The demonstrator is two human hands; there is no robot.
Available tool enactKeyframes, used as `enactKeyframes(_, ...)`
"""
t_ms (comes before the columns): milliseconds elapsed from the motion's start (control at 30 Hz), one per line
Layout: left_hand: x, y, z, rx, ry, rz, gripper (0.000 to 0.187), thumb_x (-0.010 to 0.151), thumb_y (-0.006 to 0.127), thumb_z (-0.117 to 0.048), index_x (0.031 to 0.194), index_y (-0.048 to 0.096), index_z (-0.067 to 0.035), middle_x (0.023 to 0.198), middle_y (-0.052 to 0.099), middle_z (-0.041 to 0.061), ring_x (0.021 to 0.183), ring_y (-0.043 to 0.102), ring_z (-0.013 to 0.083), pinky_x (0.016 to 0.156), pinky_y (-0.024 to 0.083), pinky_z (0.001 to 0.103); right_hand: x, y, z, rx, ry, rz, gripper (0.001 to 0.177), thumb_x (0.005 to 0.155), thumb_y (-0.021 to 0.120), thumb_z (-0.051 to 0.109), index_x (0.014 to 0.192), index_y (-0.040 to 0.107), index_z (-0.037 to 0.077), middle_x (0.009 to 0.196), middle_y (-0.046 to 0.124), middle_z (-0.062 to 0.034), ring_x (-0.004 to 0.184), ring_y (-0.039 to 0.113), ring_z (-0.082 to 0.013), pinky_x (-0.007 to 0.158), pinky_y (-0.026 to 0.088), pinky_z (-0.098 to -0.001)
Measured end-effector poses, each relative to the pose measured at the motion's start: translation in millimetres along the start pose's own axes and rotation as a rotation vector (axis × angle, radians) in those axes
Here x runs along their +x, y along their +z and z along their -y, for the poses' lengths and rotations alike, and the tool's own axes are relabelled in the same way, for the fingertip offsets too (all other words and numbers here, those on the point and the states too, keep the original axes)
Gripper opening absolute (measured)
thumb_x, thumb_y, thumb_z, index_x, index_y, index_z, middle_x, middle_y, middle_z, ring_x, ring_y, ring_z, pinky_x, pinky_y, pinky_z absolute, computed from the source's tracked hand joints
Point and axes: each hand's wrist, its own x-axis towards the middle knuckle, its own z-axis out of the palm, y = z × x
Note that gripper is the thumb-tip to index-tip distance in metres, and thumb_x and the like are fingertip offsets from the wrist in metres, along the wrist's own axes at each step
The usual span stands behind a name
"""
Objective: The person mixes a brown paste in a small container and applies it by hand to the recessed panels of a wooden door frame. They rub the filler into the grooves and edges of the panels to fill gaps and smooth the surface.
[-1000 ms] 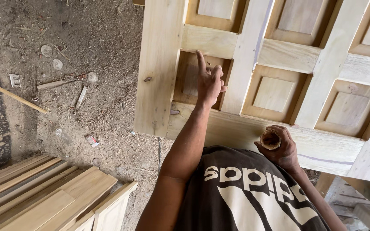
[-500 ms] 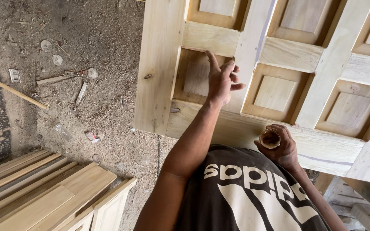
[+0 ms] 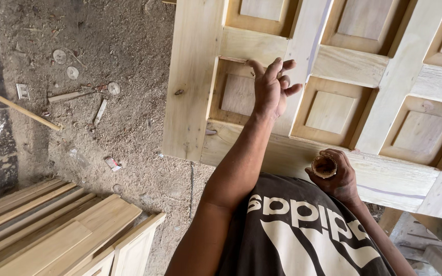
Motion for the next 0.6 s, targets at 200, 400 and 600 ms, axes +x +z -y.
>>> enactKeyframes(200, -19, -36, 5, 0.072, 0.126, 0.073, 0.093, 0.102, 0.055, -0.03, 0.167, -0.012, -0.034, 0.092, 0.06, 0.003, 0.058, 0.047, 0.0016, 0.055, 0.064, 0.035, 2, 0, -4, 0.007, 0.004, 0.006, 0.066, 0.07, 0.092, 0.027, 0.123, 0.06, 0.002, 0.116, 0.066, -0.0151, 0.102, 0.071, -0.0262, 0.087, 0.061, -0.0362)
enactKeyframes(400, -3, -35, 14, -0.086, 0.155, 0.051, 0.095, 0.101, 0.054, -0.032, 0.165, -0.016, -0.036, 0.099, 0.062, -0.001, 0.059, 0.049, 0.0016, 0.058, 0.064, 0.031, -2, 0, -6, 0.017, 0.007, 0.007, 0.066, 0.071, 0.091, 0.028, 0.122, 0.06, 0.001, 0.117, 0.066, -0.0155, 0.103, 0.071, -0.0258, 0.089, 0.061, -0.0356)
enactKeyframes(600, 3, -18, 25, 0.059, 0.138, 0.039, 0.1, 0.101, 0.049, -0.028, 0.157, -0.033, -0.038, 0.104, 0.062, 0.004, 0.055, 0.042, 0.0017, 0.054, 0.063, 0.032, 0, -1, 0, 0.013, 0.032, 0.013, 0.065, 0.07, 0.091, 0.027, 0.121, 0.061, 0.002, 0.116, 0.067, -0.0152, 0.103, 0.071, -0.0257, 0.088, 0.06, -0.0357)
